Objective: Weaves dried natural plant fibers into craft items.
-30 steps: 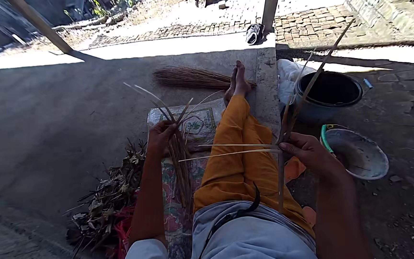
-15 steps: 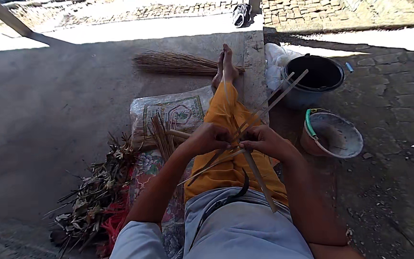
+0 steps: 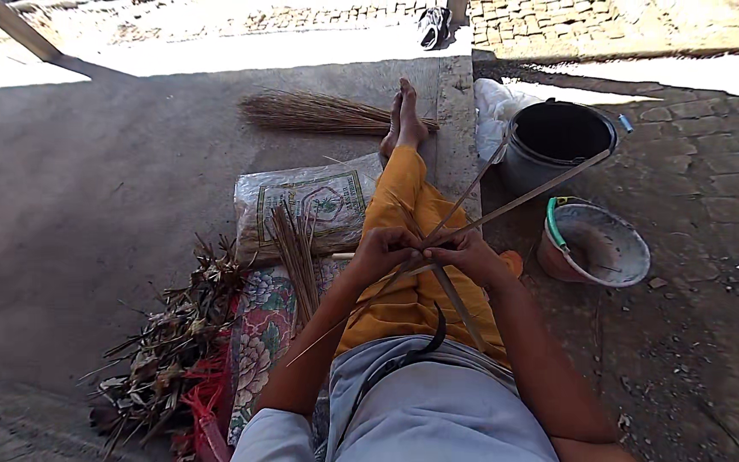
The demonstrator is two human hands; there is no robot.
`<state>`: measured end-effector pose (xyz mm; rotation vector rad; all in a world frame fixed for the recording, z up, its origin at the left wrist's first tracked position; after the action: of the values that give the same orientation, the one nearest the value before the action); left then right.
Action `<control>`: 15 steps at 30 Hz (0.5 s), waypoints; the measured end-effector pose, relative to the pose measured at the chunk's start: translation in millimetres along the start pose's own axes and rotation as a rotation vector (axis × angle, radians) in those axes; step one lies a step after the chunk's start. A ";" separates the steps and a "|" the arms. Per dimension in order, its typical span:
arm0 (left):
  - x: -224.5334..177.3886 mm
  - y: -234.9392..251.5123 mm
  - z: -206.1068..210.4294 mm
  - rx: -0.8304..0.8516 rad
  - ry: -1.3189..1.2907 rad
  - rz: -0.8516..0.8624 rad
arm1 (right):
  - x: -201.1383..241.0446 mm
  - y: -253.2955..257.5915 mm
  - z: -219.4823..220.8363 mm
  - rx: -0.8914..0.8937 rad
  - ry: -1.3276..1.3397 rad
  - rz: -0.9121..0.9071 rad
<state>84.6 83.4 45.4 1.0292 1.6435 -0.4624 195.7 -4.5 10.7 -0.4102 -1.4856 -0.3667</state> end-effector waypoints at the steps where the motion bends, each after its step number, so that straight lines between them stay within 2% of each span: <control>1: 3.7 -1.7 -2.0 -0.051 -0.066 -0.051 | 0.8 0.2 -0.6 -0.022 0.010 -0.012; 4: 21.1 -6.6 -3.4 -0.152 -0.222 -0.205 | -0.3 0.5 -2.7 -0.051 0.019 -0.033; 7: 32.3 -9.3 0.5 -0.179 -0.325 -0.310 | 1.1 -1.0 -1.9 -0.040 0.028 -0.047; 12: 33.5 -14.5 7.4 -0.125 -0.387 -0.311 | 6.4 2.2 -3.3 -0.033 -0.069 -0.092; 15: 38.5 -17.1 8.2 -0.188 -0.331 -0.295 | 0.9 4.2 -3.1 -0.051 -0.107 -0.053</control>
<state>74.2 83.0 3.8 0.5391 1.5083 -0.6246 200.4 -2.3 11.3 -0.4369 -1.5959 -0.4311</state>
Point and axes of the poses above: each hand's wrist, its own y-axis towards the middle knuckle, its own z-axis out of the palm, x = y × z, the point moved 9 cm from there along y, towards the middle knuckle, and after that the axes turned 12 degrees about -x, right-handed, at the moved point
